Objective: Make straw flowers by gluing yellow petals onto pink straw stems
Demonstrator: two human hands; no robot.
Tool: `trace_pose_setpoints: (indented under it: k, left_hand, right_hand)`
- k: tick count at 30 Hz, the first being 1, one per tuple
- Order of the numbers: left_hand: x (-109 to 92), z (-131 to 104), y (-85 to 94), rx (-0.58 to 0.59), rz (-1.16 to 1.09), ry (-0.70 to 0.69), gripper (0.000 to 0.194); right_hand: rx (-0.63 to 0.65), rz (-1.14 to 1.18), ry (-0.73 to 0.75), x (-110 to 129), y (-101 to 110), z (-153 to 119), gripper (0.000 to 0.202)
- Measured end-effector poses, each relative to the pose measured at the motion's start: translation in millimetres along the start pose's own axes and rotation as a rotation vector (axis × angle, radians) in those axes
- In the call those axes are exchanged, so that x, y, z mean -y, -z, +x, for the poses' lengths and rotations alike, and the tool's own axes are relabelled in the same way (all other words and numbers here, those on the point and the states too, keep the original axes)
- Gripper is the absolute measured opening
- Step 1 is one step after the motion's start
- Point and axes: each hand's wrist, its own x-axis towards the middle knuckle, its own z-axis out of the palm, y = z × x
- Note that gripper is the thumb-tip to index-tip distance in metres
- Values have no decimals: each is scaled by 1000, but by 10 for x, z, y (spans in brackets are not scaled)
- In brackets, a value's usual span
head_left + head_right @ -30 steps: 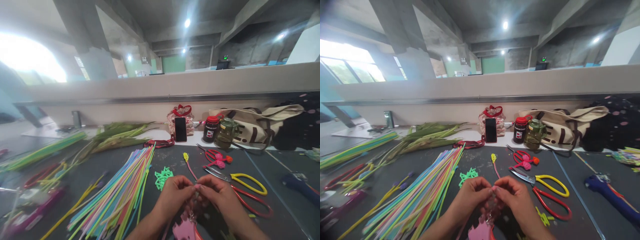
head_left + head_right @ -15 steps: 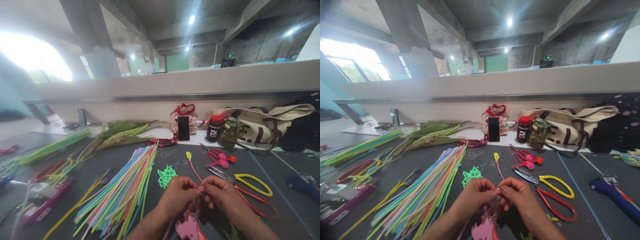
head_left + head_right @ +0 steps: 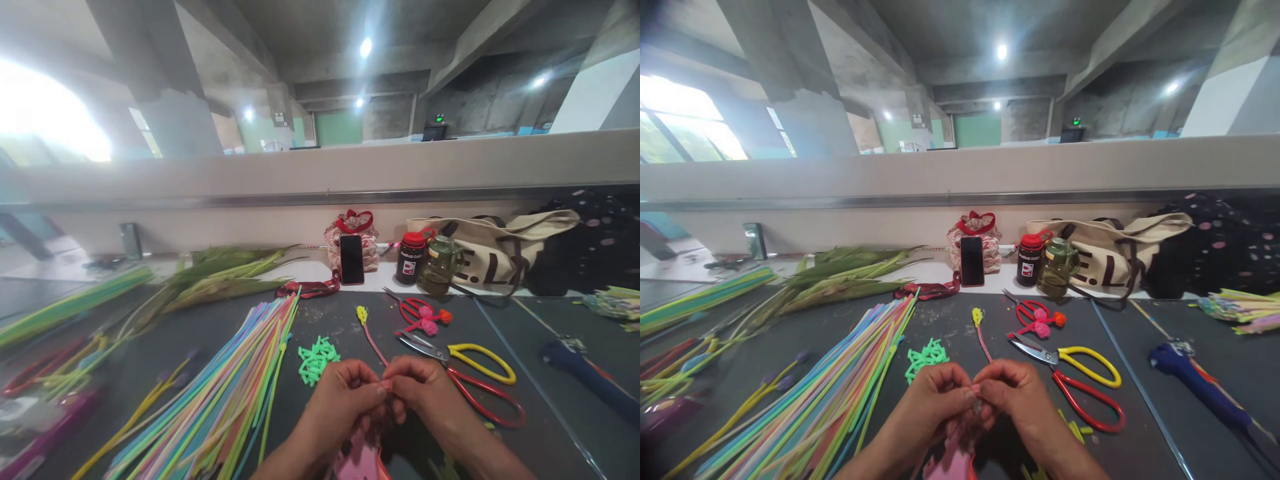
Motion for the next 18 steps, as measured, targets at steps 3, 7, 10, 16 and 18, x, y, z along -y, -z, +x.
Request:
trace_pose_setpoints:
  k: [3, 7, 10, 16, 18]
  left_hand:
    - [-14, -6, -8, -15, -7, 8, 35]
    - [10, 4, 13, -22, -7, -11, 33]
    - [31, 18, 25, -19, -17, -15, 30]
    - [23, 2, -16, -3, -54, -23, 27]
    - [19, -7, -30, -24, -52, -27, 25]
  right_hand:
    - [9, 9, 13, -4, -8, 3, 12]
    - [6, 21, 30, -36, -23, 14, 11]
    - [-4, 28, 39, -61, -30, 19, 10]
    - [-38, 38, 61, -91, -45, 22, 13]
    - [-40, 44, 66, -103, -48, 20, 13]
